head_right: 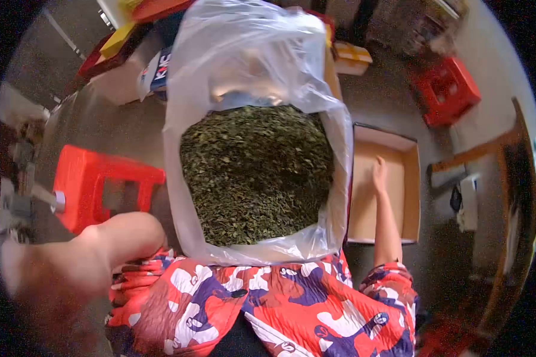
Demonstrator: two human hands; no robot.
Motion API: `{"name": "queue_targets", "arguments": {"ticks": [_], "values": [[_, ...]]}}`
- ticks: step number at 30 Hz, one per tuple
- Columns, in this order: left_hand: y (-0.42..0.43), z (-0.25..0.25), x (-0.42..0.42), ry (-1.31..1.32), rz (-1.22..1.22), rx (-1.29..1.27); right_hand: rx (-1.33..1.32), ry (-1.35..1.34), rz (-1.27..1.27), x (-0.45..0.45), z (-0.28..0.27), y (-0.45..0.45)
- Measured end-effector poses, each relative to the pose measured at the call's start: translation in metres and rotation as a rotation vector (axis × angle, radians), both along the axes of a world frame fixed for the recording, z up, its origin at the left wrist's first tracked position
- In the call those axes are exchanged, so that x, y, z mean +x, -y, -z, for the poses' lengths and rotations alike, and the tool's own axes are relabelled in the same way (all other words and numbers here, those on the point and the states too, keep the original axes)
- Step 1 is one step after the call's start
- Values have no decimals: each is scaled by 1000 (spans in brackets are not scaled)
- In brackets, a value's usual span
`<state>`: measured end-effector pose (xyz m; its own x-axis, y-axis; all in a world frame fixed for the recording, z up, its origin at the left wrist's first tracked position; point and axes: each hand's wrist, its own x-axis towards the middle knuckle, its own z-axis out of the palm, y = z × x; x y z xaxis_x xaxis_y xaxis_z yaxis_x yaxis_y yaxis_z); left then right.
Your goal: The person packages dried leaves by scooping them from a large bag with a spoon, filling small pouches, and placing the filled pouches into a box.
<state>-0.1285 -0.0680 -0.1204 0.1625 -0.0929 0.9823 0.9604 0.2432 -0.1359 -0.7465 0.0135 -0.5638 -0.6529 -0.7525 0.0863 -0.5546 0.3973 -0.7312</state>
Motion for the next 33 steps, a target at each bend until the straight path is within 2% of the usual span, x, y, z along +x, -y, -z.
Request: {"name": "queue_targets", "arguments": {"ticks": [1, 3, 5, 7, 8, 15, 20, 24, 26, 27, 29, 30, 31, 32, 33], "values": [[-8, -4, -8, 28, 26, -3, 0, -90, -46, -27, 25, -7], [-21, -8, -15, 84, 77, -14, 56, -148, -79, -30, 25, -15], [-27, -12, -16, 107, 92, -12, 279, -191, -99, -18, 16, -17], [-36, -14, -20, 136, 89, -5, 593, -355, 32, 6, 15, -19], [-41, -14, -24, 155, 91, 1, 501, -327, 27, -4, 35, -21], [-45, -13, -26, 201, 89, 46, 532, -422, 7, 18, 45, -24], [-44, -19, -17, 298, 227, 76, 533, -422, -71, 31, 53, -20], [-32, -17, -2, 469, 364, 105, 550, -414, -102, 55, 30, -14], [-4, -1, -2, 526, 298, 88, 535, -388, -137, 60, 4, -13], [13, 8, -3, 594, 154, 169, 525, -370, -153, 64, -3, -12], [48, 27, -6, 758, -117, 312, 126, 15, -164, 40, 10, -18], [69, 40, -1, 883, -487, 449, -82, 202, -166, 33, 16, -17], [78, 23, -17, 1341, -1094, 551, -142, 52, -153, 41, -13, -11], [106, 42, -28, 1296, -1376, 248, -197, -99, -138, 63, -75, 0], [133, 55, -34, 1264, -1616, -123, -302, -28, -86, 80, -116, 12]]}}
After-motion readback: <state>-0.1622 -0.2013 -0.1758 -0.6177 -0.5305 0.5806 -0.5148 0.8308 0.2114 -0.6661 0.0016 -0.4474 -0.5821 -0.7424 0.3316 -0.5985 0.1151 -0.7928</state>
